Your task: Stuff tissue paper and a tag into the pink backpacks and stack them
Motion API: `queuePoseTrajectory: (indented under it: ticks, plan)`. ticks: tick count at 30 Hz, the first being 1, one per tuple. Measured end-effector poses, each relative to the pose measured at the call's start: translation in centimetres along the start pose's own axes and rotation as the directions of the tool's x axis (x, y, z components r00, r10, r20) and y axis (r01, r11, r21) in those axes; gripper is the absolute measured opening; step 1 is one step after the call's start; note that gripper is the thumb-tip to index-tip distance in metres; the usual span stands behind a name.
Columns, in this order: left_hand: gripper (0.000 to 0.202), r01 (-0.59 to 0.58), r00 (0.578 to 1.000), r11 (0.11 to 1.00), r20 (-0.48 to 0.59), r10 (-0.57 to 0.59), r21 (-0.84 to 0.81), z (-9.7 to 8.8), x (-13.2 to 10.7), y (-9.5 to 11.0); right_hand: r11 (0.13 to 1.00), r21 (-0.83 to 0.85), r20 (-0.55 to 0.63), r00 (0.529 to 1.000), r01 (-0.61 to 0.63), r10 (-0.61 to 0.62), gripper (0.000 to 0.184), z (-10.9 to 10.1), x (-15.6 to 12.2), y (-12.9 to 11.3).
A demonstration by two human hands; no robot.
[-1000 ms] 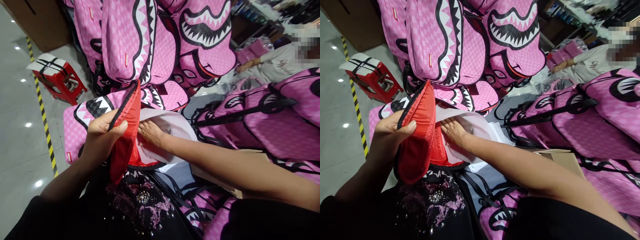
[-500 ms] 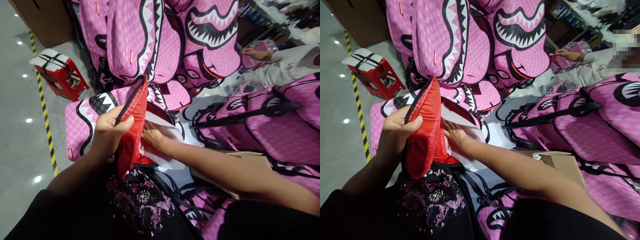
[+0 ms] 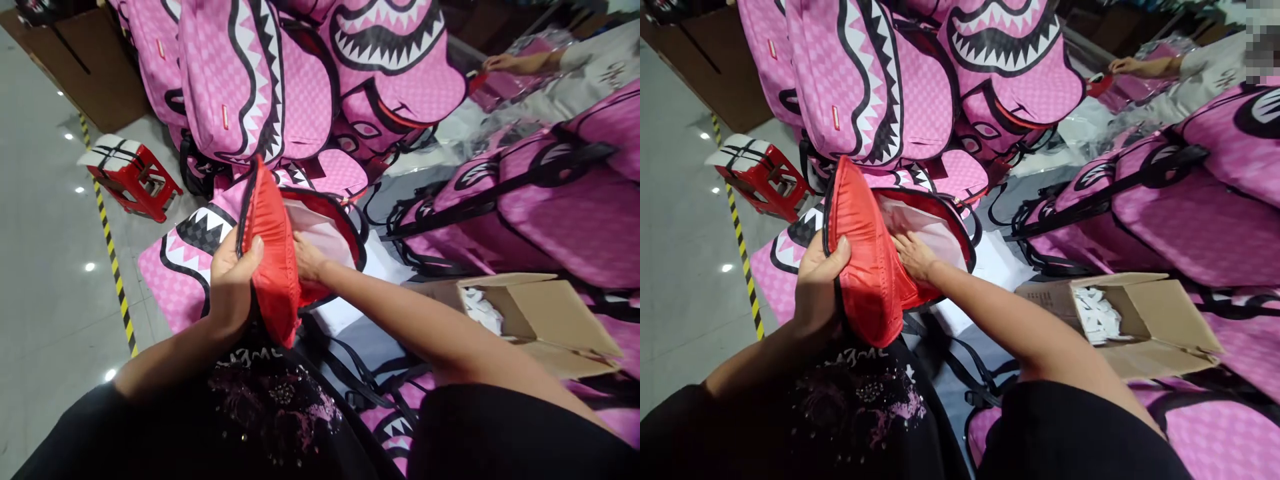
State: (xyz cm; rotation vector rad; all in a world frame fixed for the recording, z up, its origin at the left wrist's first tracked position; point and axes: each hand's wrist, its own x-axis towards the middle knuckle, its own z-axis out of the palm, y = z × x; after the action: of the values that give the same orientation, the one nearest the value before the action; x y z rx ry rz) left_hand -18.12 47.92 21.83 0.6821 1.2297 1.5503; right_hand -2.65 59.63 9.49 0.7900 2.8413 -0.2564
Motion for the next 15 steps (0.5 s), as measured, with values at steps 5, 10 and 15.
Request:
queuePoseTrajectory:
  ticks: [5, 10, 15]
  plan:
    - [0.039, 0.139, 0.99, 0.99, -0.023, -0.138, 0.039, -0.6, -3.4, -2.3, 0.993, -0.019, -0.079, 0.99, 0.116, -0.118, 0.05, 2.6, 0.4, -1.4]
    - [0.049, 0.006, 1.0, 0.966, -0.031, 0.003, 0.259, -2.5, -4.6, -3.4, 0.987, -0.031, -0.093, 0.982, 0.161, -0.163, 0.05, 3.2, 1.4, -3.0]
    - [0.066, -0.524, 0.804, 0.284, 0.356, 0.477, 0.803, -6.6, -2.7, -2.7, 0.983, -0.139, -0.213, 0.966, 0.117, -0.145, 0.044, 1.5, -1.6, -2.4]
